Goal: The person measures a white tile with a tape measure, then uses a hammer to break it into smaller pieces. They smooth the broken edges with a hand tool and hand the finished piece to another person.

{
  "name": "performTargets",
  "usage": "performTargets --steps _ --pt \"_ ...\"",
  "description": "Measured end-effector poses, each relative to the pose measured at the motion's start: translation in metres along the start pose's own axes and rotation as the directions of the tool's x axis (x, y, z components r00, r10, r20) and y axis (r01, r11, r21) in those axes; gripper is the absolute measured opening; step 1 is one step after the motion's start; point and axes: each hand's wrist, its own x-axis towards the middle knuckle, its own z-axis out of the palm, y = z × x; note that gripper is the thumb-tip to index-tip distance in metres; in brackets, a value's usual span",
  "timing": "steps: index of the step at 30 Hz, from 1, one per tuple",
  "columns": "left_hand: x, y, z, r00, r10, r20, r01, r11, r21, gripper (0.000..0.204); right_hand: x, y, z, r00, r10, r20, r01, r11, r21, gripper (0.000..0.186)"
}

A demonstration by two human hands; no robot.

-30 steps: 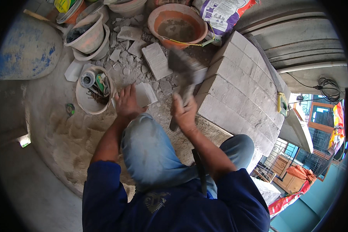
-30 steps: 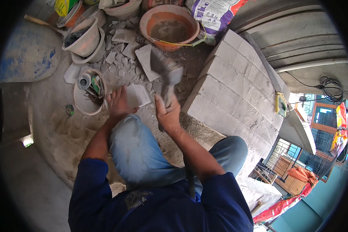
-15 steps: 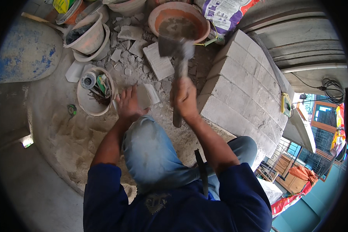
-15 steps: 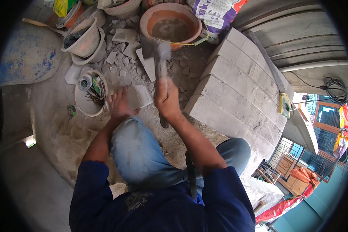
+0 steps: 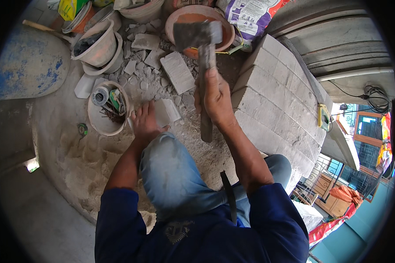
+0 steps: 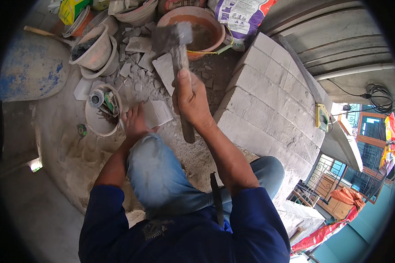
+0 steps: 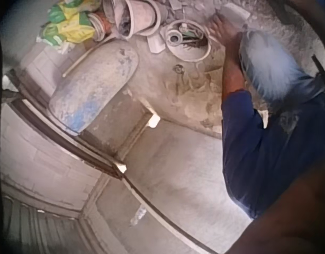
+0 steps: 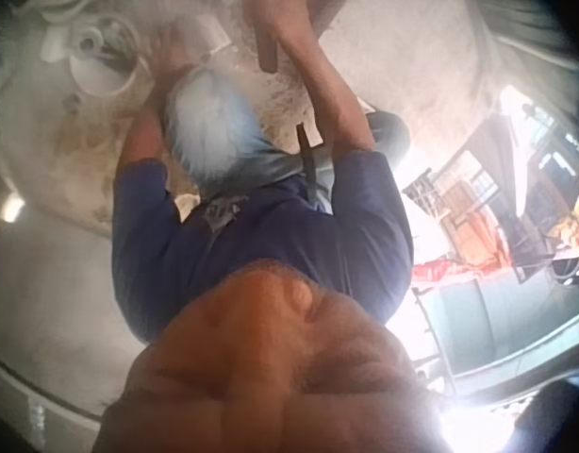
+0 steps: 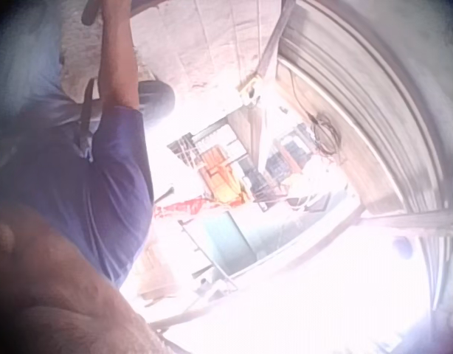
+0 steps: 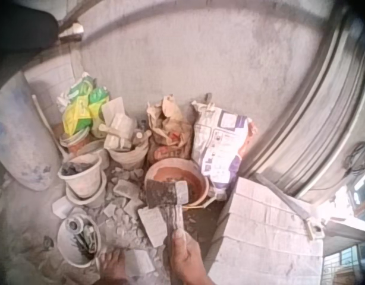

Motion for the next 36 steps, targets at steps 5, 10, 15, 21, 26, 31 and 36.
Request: performTargets --steps 5,10,15,21,26,31,36 --pt "-0.001 -0.002 -0.001 1.000 0.000 -0.019 0.000 1.000 0.003 0.114 0.004 0.042 0.004 0.991 -0.114 -0.068 0.099 0.975 -0.197 0.061" --pt "0.009 0.011 -0.015 0.996 -0.035 0.087 0.034 0.999 0.011 0.115 -0.023 0.161 -0.001 0.944 0.325 -0.064 -0.304 0.773 -0.557 0.067" --pt "0.001 -0.005 0.001 0.999 -0.032 0.035 0.033 0.999 -0.018 0.121 -0.007 0.080 -0.007 0.911 0.403 0.090 -0.360 0.881 -0.308 0.063" --pt "0.001 0.003 -0.009 1.000 -0.008 0.018 0.009 1.000 -0.004 0.115 -0.005 0.090 0.008 0.998 -0.023 -0.055 0.006 0.956 -0.292 0.052" --pt "0.004 0.005 -0.010 0.998 -0.047 0.040 0.046 0.999 0.021 0.118 -0.012 0.176 -0.005 0.900 0.435 -0.009 -0.336 0.682 -0.650 0.069" --pt "0.001 -0.005 -0.002 0.992 -0.084 0.097 0.084 0.996 0.009 0.120 -0.020 0.078 -0.015 0.938 0.336 0.086 -0.308 0.920 -0.241 0.068" --pt "0.003 0.004 -0.005 0.999 -0.023 0.028 0.023 1.000 0.008 0.120 -0.004 0.055 -0.008 0.995 0.039 -0.088 -0.041 0.999 -0.020 0.058"
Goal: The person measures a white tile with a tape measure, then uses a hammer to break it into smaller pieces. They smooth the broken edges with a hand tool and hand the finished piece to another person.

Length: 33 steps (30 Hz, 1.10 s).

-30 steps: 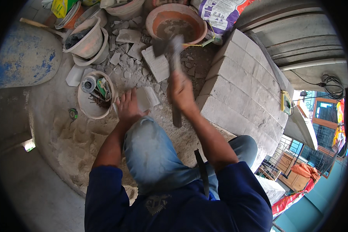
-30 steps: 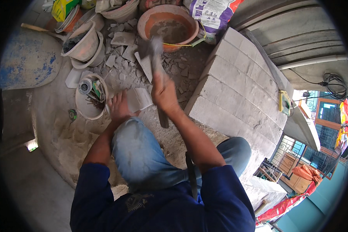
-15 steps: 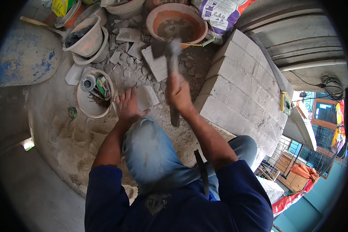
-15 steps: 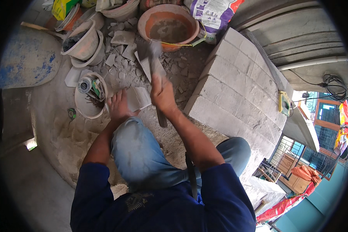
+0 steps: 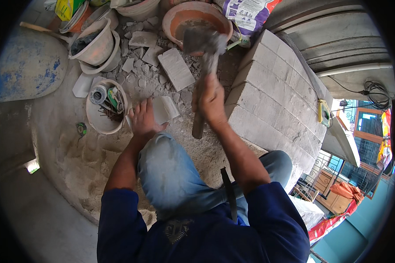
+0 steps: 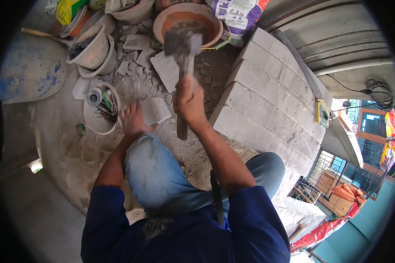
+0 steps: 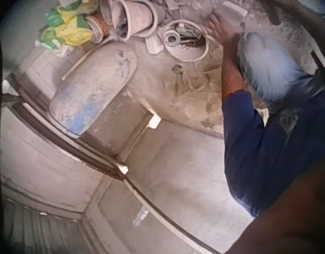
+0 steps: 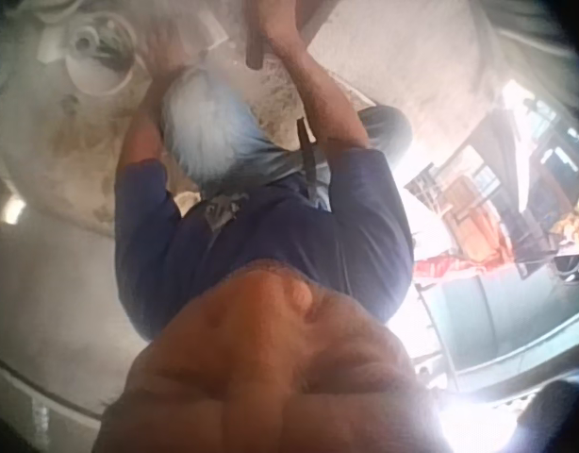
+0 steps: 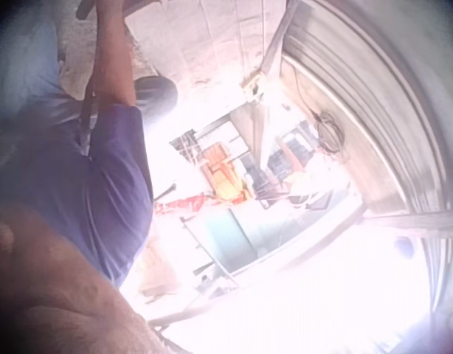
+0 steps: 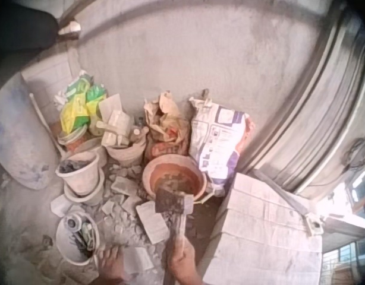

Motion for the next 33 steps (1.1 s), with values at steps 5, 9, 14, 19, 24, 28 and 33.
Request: performTargets --steps 5,9,14,19,24,28,33 --pt "0.009 -0.005 0.005 0.997 0.021 -0.073 -0.022 1.000 -0.004 0.120 -0.030 0.117 0.000 0.803 0.595 0.037 -0.506 0.714 -0.484 0.071" --pt "-0.006 0.000 0.001 0.998 -0.046 0.053 0.047 0.999 -0.014 0.119 -0.027 0.057 -0.007 0.872 0.478 0.102 -0.413 0.832 -0.370 0.068" --pt "0.001 -0.001 0.005 1.000 -0.002 -0.009 0.001 1.000 -0.021 0.119 0.008 0.034 0.007 0.995 -0.097 -0.003 0.094 0.973 -0.211 0.064" --pt "-0.001 0.005 -0.004 0.997 -0.042 0.061 0.042 0.999 -0.008 0.116 -0.027 0.103 0.010 0.890 0.457 -0.007 -0.404 0.779 -0.480 0.058" --pt "0.006 -0.002 -0.007 0.989 -0.085 0.118 0.082 0.996 0.028 0.116 -0.003 0.067 0.008 0.927 0.371 0.057 -0.311 0.843 -0.440 0.065" --pt "-0.002 -0.004 0.004 0.999 -0.034 0.027 0.034 0.999 -0.014 0.117 -0.006 0.066 0.016 1.000 0.023 0.003 -0.021 0.939 -0.344 0.068" --pt "0.004 0.009 -0.014 0.999 0.005 0.043 -0.005 1.000 -0.004 0.116 -0.035 0.150 0.006 0.964 0.263 -0.036 -0.224 0.734 -0.641 0.069"
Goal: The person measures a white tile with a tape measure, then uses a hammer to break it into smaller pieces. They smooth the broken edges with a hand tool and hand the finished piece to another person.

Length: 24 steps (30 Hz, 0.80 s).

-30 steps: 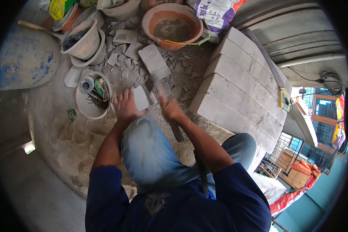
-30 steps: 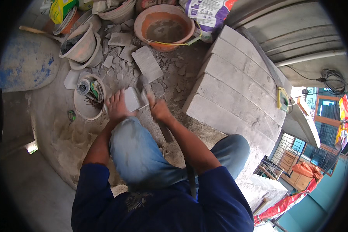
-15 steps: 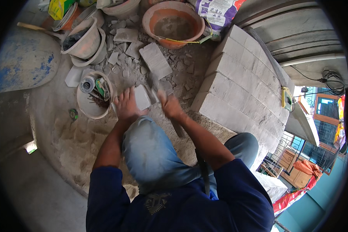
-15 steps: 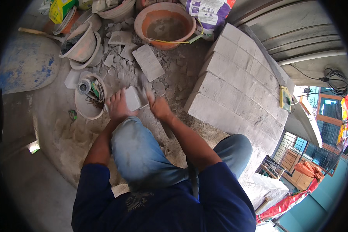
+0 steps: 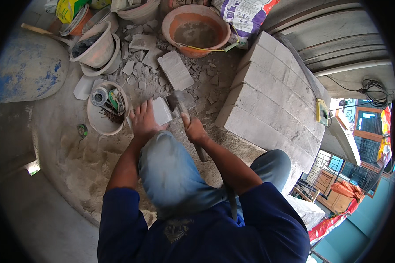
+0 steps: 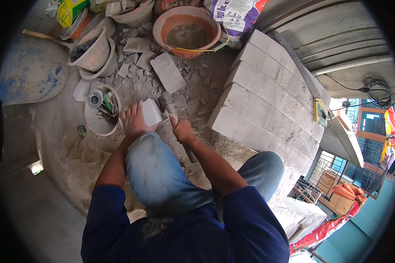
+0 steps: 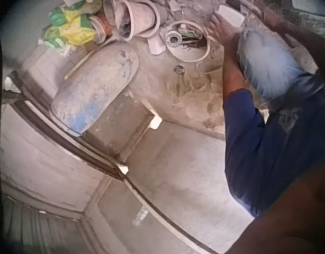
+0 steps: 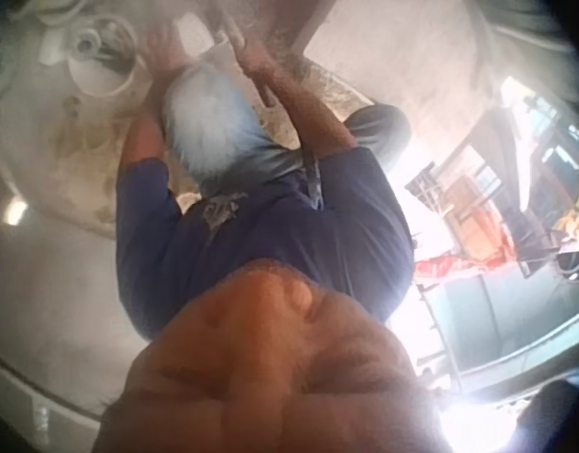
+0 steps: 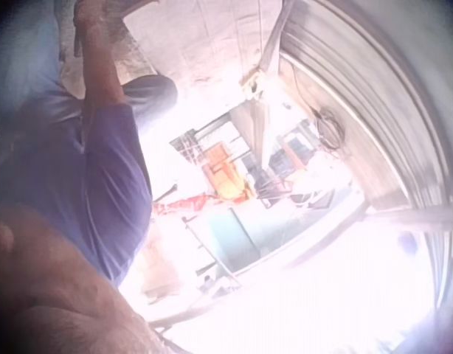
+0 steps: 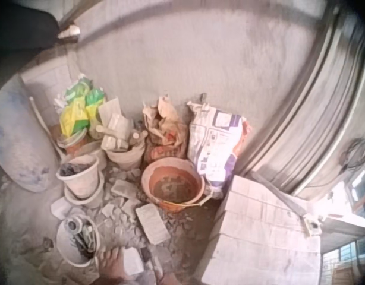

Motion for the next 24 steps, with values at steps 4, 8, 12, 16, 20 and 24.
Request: performTargets --steps 4,8,12,16,20,24 --pt "-0.021 -0.012 0.018 0.999 -0.034 0.036 0.034 0.999 0.013 0.116 -0.036 -0.035 -0.044 0.894 0.272 0.357 -0.350 0.920 0.175 0.071" --pt "-0.002 -0.014 0.013 1.000 -0.005 -0.031 0.006 1.000 0.026 0.116 -0.041 -0.064 -0.074 0.992 -0.121 0.030 0.097 0.899 0.426 0.065" --pt "-0.005 -0.006 0.006 1.000 -0.005 -0.012 0.005 1.000 -0.001 0.117 -0.054 -0.044 -0.048 0.958 -0.237 -0.162 0.285 0.856 0.432 0.051" --pt "-0.001 0.001 0.003 0.999 -0.042 0.023 0.042 0.999 0.004 0.120 -0.050 0.011 -0.009 0.984 0.102 0.147 -0.100 0.995 -0.025 0.061" --pt "-0.005 -0.010 0.016 0.999 -0.026 -0.028 0.027 1.000 0.007 0.119 -0.075 -0.032 -0.064 0.949 0.148 0.279 -0.243 0.906 0.346 0.063" --pt "-0.005 -0.012 0.012 0.999 0.001 -0.041 -0.002 1.000 -0.022 0.117 -0.080 -0.053 -0.071 0.995 -0.096 0.026 0.067 0.843 0.533 0.062"
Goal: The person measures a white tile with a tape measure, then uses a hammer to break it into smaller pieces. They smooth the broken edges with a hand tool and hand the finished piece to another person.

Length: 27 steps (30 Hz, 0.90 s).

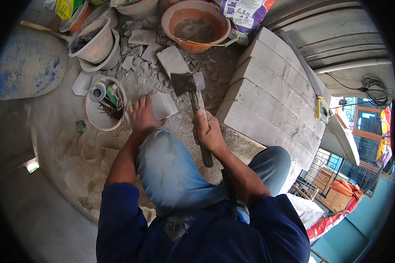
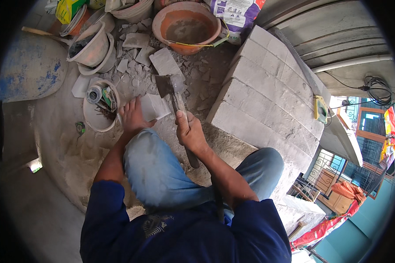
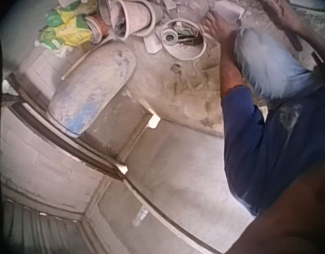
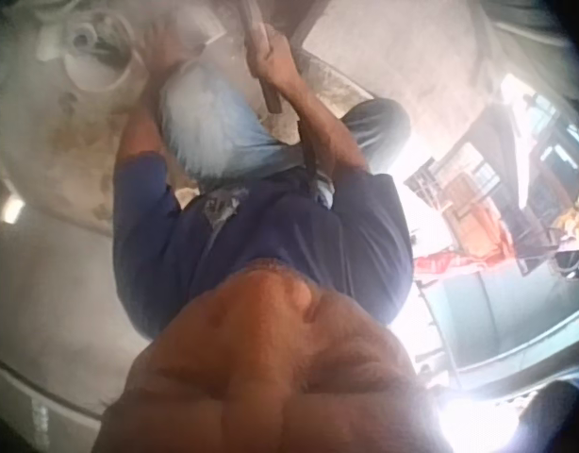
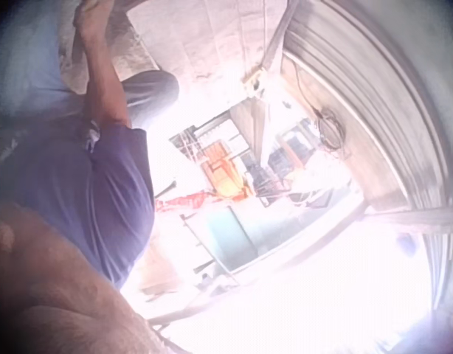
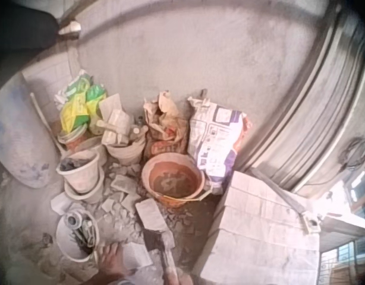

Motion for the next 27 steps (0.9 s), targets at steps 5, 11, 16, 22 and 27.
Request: performTargets --steps 5,11,16,22,27 --pt "-0.001 0.006 -0.004 1.000 -0.015 0.014 0.014 1.000 0.015 0.118 0.011 0.054 0.016 0.992 0.115 0.048 -0.095 0.945 -0.313 0.061" --pt "-0.005 0.005 -0.007 1.000 -0.017 0.003 0.017 1.000 0.000 0.112 0.004 -0.022 0.004 0.995 0.065 0.079 -0.054 0.990 -0.132 0.069" --pt "0.002 0.010 -0.006 1.000 0.000 -0.003 0.000 1.000 0.019 0.113 0.019 0.068 0.018 0.995 -0.096 0.037 0.101 0.848 -0.521 0.074" --pt "-0.005 0.008 -0.004 0.998 -0.042 0.041 0.041 0.999 0.010 0.119 -0.001 0.017 -0.015 0.952 0.301 0.055 -0.283 0.934 -0.217 0.066" --pt "-0.003 -0.003 0.006 1.000 -0.003 -0.023 0.003 1.000 0.011 0.122 -0.003 -0.031 -0.015 0.978 -0.209 -0.025 0.211 0.966 0.152 0.050"
